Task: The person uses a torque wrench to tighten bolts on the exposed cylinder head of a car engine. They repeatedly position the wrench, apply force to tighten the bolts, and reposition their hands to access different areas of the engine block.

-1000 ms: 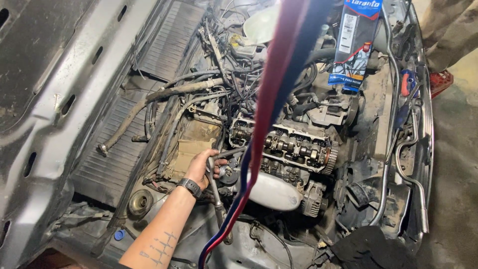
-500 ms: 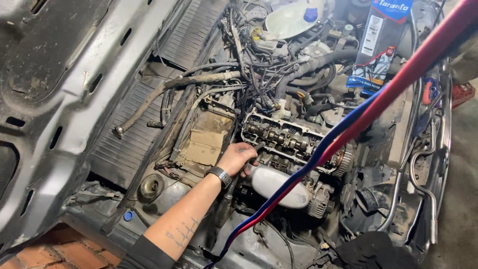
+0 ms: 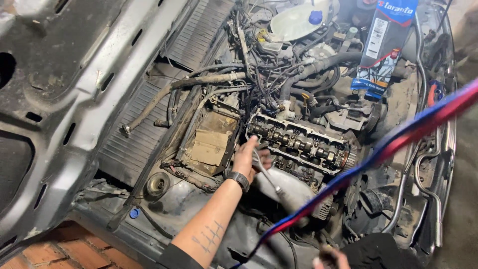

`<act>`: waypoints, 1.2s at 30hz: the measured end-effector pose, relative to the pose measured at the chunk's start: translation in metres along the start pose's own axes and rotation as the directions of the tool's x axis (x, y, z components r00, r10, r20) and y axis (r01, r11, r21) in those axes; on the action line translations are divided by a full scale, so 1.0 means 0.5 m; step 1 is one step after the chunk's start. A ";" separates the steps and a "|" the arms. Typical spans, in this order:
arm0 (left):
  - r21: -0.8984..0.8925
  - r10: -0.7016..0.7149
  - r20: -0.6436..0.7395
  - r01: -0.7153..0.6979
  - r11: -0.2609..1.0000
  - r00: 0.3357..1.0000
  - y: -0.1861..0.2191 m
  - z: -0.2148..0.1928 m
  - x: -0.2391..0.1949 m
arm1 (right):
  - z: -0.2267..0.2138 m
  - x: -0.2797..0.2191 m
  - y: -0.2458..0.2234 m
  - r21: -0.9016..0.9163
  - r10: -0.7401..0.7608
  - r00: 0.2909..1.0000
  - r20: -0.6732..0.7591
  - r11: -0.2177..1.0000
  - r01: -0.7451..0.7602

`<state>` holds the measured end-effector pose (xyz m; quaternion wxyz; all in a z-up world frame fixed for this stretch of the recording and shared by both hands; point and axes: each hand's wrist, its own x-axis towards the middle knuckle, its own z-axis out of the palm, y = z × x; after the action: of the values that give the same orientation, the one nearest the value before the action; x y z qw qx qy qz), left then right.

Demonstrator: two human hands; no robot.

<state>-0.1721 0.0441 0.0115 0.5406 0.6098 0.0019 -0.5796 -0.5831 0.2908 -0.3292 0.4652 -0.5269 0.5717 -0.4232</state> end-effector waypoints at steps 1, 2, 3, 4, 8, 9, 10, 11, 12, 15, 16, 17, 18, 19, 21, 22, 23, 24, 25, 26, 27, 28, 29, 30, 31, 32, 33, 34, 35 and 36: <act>-0.002 0.007 0.001 -0.007 1.000 1.000 -0.005 -0.028 0.028 | 0.044 0.119 -0.183 0.003 -0.006 1.000 0.002 1.000 0.006; 0.189 0.078 0.111 -0.098 0.977 0.991 -0.012 -0.055 0.054 | 0.083 0.163 -0.409 -0.118 0.072 0.996 -0.054 0.990 -0.078; 0.361 0.125 0.230 -0.204 0.910 0.965 -0.019 -0.080 0.082 | 0.095 0.132 -0.653 -0.231 0.143 0.983 -0.119 0.958 -0.167; 0.361 0.126 0.234 -0.206 0.909 0.964 0.009 -0.087 0.077 | 0.102 0.156 -0.670 -0.230 0.141 0.982 -0.122 0.959 -0.166; 0.905 0.212 0.421 -0.423 -0.036 0.882 0.101 -0.084 0.041 | 0.164 0.203 -0.677 -0.388 0.246 0.924 0.292 0.914 -0.121; 0.889 0.232 0.440 -0.385 -0.248 0.867 0.119 -0.074 0.029 | 0.190 0.205 -0.665 -0.394 0.276 0.885 0.374 0.912 -0.118; 0.890 0.237 0.438 -0.381 -0.250 0.867 0.116 -0.070 0.024 | 0.215 0.190 -0.642 -0.390 0.272 0.885 0.379 0.914 -0.114; 0.930 0.228 0.359 -0.328 -0.165 0.905 0.112 -0.066 0.019 | 0.239 0.177 -0.620 -0.379 0.274 0.862 0.426 0.919 -0.105; 0.959 0.209 0.284 -0.273 -0.081 0.936 0.107 -0.058 0.016 | 0.263 0.164 -0.597 -0.369 0.276 0.840 0.467 0.924 -0.099; 0.638 -0.008 0.057 -0.030 0.769 0.998 0.079 -0.060 0.003 | 0.320 0.131 -0.573 -0.293 0.329 0.820 0.469 0.933 -0.206; 0.642 -0.015 0.056 -0.025 0.766 0.998 0.054 -0.057 0.012 | 0.319 0.132 -0.590 -0.293 0.335 0.819 0.467 0.932 -0.214; 0.347 -0.082 0.026 0.068 0.935 0.996 0.030 -0.054 0.022 | 0.318 0.132 -0.606 -0.274 0.357 0.866 0.350 0.923 -0.269; 0.004 -0.150 0.019 0.150 0.989 0.989 0.007 -0.050 0.032 | 0.316 0.140 -0.621 -0.252 0.372 0.899 0.231 0.915 -0.314; 0.003 -0.152 0.018 0.152 0.988 0.988 -0.002 -0.041 0.029 | 0.297 0.150 -0.596 -0.254 0.375 0.898 0.231 0.914 -0.316; -0.078 -0.097 0.022 0.098 0.992 0.995 -0.018 -0.019 0.022 | 0.251 0.179 -0.545 -0.239 0.447 0.880 0.159 0.883 -0.405; -0.079 -0.098 0.028 0.099 0.992 0.995 -0.019 -0.027 0.028 | 0.233 0.198 -0.559 -0.240 0.445 0.882 0.154 0.883 -0.404; 0.177 -0.015 0.036 0.008 0.984 0.999 -0.020 -0.034 0.034 | 0.215 0.216 -0.573 -0.438 0.435 0.868 0.241 0.847 -0.302; 0.417 0.067 0.061 -0.087 0.905 0.996 -0.022 -0.043 0.038 | 0.197 0.234 -0.587 -0.607 0.439 0.837 0.328 0.777 -0.169; 0.414 0.068 0.062 -0.088 0.906 0.996 -0.032 -0.064 0.050 | 0.176 0.284 -0.645 -0.608 0.437 0.837 0.328 0.776 -0.166; 0.504 0.145 0.147 -0.201 0.840 0.978 -0.038 -0.091 0.063 | 0.162 0.334 -0.703 -0.667 0.471 0.780 0.413 0.739 -0.093; 0.578 0.210 0.238 -0.312 0.754 0.948 -0.044 -0.118 0.076 | 0.149 0.385 -0.762 -0.713 0.508 0.711 0.487 0.701 -0.013; 0.580 0.217 0.235 -0.315 0.751 0.948 -0.050 -0.128 0.077 | 0.143 0.443 -0.801 -0.709 0.502 0.711 0.492 0.706 -0.008; 0.521 0.224 0.312 -0.364 0.772 0.923 -0.058 -0.137 0.078 | 0.137 0.502 -0.839 -0.774 0.424 0.712 0.560 0.575 0.266; 0.459 0.229 0.391 -0.404 0.791 0.892 -0.068 -0.146 0.079 | 0.128 0.557 -0.877 -0.772 0.360 0.688 0.630 0.384 0.506; 0.461 0.230 0.391 -0.406 0.789 0.891 -0.057 -0.136 0.060 | 0.156 0.585 -0.918 -0.771 0.357 0.689 0.631 0.387 0.506; 0.548 0.222 0.384 -0.415 0.726 0.896 -0.051 -0.125 0.037 | 0.179 0.610 -0.958 -0.714 -0.076 0.738 0.671 0.201 0.670; 0.628 0.216 0.376 -0.419 0.656 0.901 -0.045 -0.113 0.015 | 0.202 0.634 -0.998 -0.686 -0.486 0.585 0.649 -0.044 0.726; 0.626 0.219 0.375 -0.420 0.657 0.901 -0.055 -0.125 0.024 | 0.243 0.649 -0.993 -0.684 -0.487 0.582 0.651 -0.046 0.728; 0.673 0.212 0.335 -0.390 0.629 0.918 -0.065 -0.136 0.033 | 0.285 0.665 -0.988 -0.639 -0.539 0.489 0.686 -0.124 0.759; 0.715 0.210 0.296 -0.362 0.598 0.932 -0.071 -0.144 0.047 | 0.328 0.685 -0.985 -0.593 -0.583 0.389 0.713 -0.206 0.778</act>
<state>-0.1358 0.0919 -0.0468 0.3192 0.7162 -0.3878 -0.4846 -0.3239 -0.0921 0.0869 -0.1813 -0.9351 0.2621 -0.1553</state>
